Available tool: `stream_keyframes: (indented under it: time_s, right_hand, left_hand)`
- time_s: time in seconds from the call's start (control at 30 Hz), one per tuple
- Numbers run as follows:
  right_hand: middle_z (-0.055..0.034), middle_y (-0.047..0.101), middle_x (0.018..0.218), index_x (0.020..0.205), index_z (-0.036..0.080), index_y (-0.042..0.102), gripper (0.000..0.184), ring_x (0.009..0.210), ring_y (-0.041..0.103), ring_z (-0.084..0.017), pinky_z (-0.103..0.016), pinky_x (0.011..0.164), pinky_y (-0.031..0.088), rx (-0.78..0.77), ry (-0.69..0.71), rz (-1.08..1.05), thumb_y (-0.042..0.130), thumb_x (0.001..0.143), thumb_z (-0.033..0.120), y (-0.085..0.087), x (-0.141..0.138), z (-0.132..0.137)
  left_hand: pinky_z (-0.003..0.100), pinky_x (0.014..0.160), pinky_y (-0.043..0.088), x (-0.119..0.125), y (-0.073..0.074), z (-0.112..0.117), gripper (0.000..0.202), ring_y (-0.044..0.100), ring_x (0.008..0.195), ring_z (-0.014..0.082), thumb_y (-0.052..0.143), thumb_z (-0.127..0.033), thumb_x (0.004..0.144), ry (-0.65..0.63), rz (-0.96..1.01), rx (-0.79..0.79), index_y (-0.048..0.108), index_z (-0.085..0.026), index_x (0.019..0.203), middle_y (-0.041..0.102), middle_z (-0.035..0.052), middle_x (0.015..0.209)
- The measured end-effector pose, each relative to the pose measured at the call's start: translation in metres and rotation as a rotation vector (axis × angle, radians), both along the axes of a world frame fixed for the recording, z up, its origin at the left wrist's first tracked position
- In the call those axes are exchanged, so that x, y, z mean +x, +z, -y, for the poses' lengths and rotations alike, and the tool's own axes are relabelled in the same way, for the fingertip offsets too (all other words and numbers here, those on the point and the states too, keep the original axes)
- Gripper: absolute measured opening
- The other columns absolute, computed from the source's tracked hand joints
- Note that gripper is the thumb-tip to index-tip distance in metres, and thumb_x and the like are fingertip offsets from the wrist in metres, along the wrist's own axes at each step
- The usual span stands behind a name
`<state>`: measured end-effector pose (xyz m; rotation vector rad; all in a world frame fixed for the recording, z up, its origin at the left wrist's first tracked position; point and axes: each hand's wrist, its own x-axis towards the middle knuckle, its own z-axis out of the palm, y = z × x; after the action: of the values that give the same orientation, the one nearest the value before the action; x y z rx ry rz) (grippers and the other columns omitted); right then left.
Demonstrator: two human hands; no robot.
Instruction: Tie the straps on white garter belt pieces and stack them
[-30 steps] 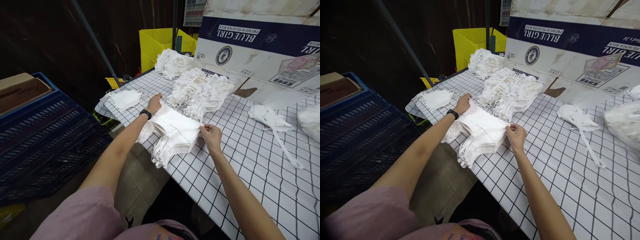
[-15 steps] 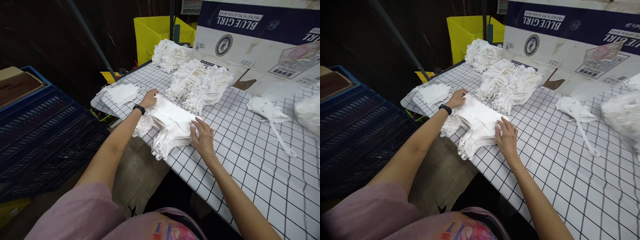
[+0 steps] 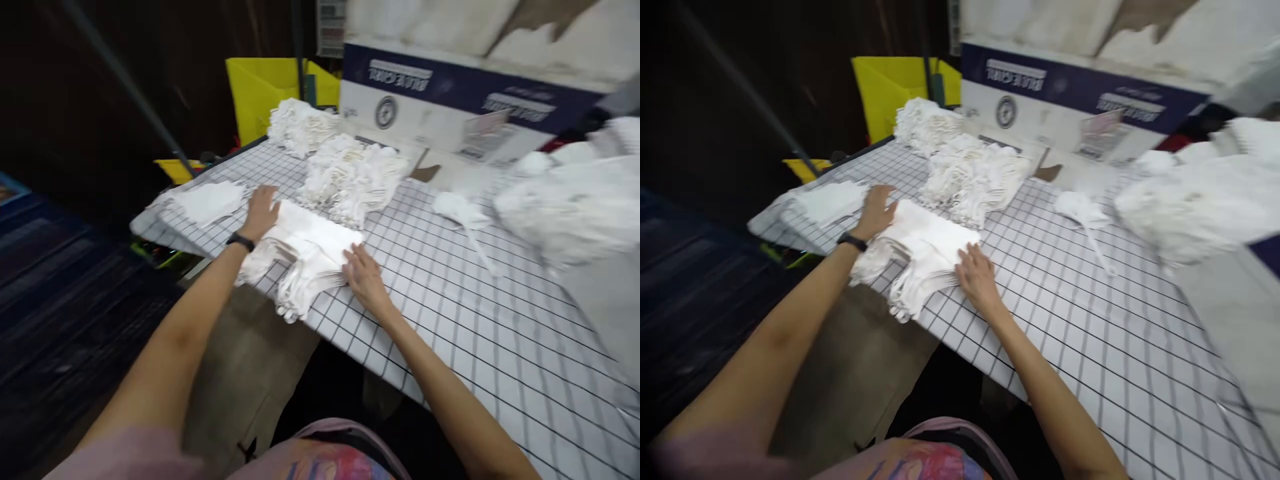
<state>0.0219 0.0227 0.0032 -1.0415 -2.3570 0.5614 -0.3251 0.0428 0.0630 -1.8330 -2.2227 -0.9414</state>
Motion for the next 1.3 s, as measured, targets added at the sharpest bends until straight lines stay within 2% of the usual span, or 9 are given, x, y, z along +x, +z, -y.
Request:
stream_keyframes:
  time_s: [0.2,0.33,0.43,0.6,0.7,0.8,0.97,1.1,1.3]
  right_hand:
    - [-0.0151,0.044,0.163,0.148,0.022,0.055,0.045,0.15,0.041,-0.031,-0.054,0.113,0.045,0.004,0.023,0.043,0.044,0.107,0.039,-0.007,0.05,0.025]
    - [-0.0164,0.046,0.16,0.142,0.021,0.058,0.041,0.147,0.044,-0.033,-0.057,0.112,0.046,0.027,-0.049,0.045,0.051,0.104,0.034,-0.016,0.097,0.026]
    - [-0.0167,0.048,0.158,0.138,0.02,0.062,0.04,0.146,0.045,-0.032,-0.056,0.115,0.043,0.034,-0.239,0.059,0.052,0.102,0.034,-0.016,0.136,0.001]
    - [-0.0226,0.04,0.161,0.139,0.014,0.062,0.044,0.147,0.042,-0.036,-0.058,0.115,0.041,-0.019,-0.563,0.139,0.048,0.101,0.033,0.003,0.193,-0.078]
    - [-0.0241,0.034,0.164,0.139,0.012,0.062,0.045,0.149,0.038,-0.04,-0.062,0.115,0.037,-0.048,-0.643,0.165,0.046,0.101,0.029,0.017,0.21,-0.13]
    - [-0.0191,0.031,0.168,0.139,0.017,0.063,0.042,0.152,0.034,-0.038,-0.062,0.118,0.032,-0.101,-0.653,0.183,0.049,0.101,0.028,0.024,0.213,-0.172]
    - [-0.0171,0.044,0.161,0.134,0.019,0.065,0.036,0.147,0.042,-0.035,-0.063,0.119,0.031,-0.203,-0.639,0.164,0.058,0.1,0.027,0.024,0.201,-0.21]
    - [-0.013,0.051,0.155,0.137,0.018,0.063,0.038,0.142,0.048,-0.031,-0.058,0.118,0.037,-0.198,-0.603,0.085,0.062,0.101,0.032,0.026,0.193,-0.198]
    - [-0.0057,0.067,0.139,0.126,0.024,0.074,0.038,0.131,0.061,-0.02,-0.036,0.11,0.049,-0.21,-0.449,-0.002,0.043,0.103,0.022,0.029,0.209,-0.108]
  left_hand:
    - [0.052,0.115,0.044,0.11,0.014,0.038,0.031,0.054,0.13,0.0316,0.051,-0.03,0.098,-0.254,-0.07,0.196,0.062,-0.02,0.124,0.062,0.0129,0.133]
    - [0.048,0.114,0.049,0.207,-0.003,0.056,0.027,0.056,0.13,0.0266,0.05,-0.024,0.1,-0.543,0.011,0.13,0.062,-0.022,0.125,0.062,0.0108,0.133]
    - [0.05,0.116,0.048,0.269,-0.029,0.053,0.033,0.053,0.137,0.0291,0.054,-0.021,0.098,-0.698,0.026,-0.05,0.061,-0.019,0.13,0.056,0.0146,0.143]
    - [0.059,0.125,0.035,0.343,-0.059,0.042,0.048,0.04,0.151,0.0328,0.057,-0.028,0.1,-0.785,-0.001,-0.289,0.048,-0.02,0.146,0.043,0.0177,0.159]
    - [0.067,0.127,0.025,0.362,-0.066,0.041,0.049,0.035,0.154,0.0326,0.049,-0.036,0.105,-0.754,-0.017,-0.285,0.042,-0.02,0.151,0.042,0.0178,0.161]
    - [0.065,0.128,0.024,0.365,-0.069,0.041,0.049,0.038,0.153,0.0307,0.045,-0.039,0.107,-0.736,-0.025,-0.254,0.041,-0.02,0.152,0.043,0.0175,0.16]
    - [0.062,0.129,0.025,0.362,-0.071,0.038,0.048,0.04,0.151,0.029,0.046,-0.037,0.106,-0.722,-0.021,-0.244,0.042,-0.019,0.151,0.046,0.0165,0.158]
    - [0.06,0.128,0.028,0.362,-0.075,0.036,0.047,0.04,0.151,0.0282,0.044,-0.036,0.107,-0.71,-0.002,-0.229,0.042,-0.019,0.15,0.048,0.0158,0.156]
    - [0.057,0.126,0.033,0.362,-0.082,0.032,0.047,0.04,0.152,0.0287,0.044,-0.029,0.105,-0.674,0.064,-0.173,0.037,-0.019,0.151,0.046,0.0172,0.156]
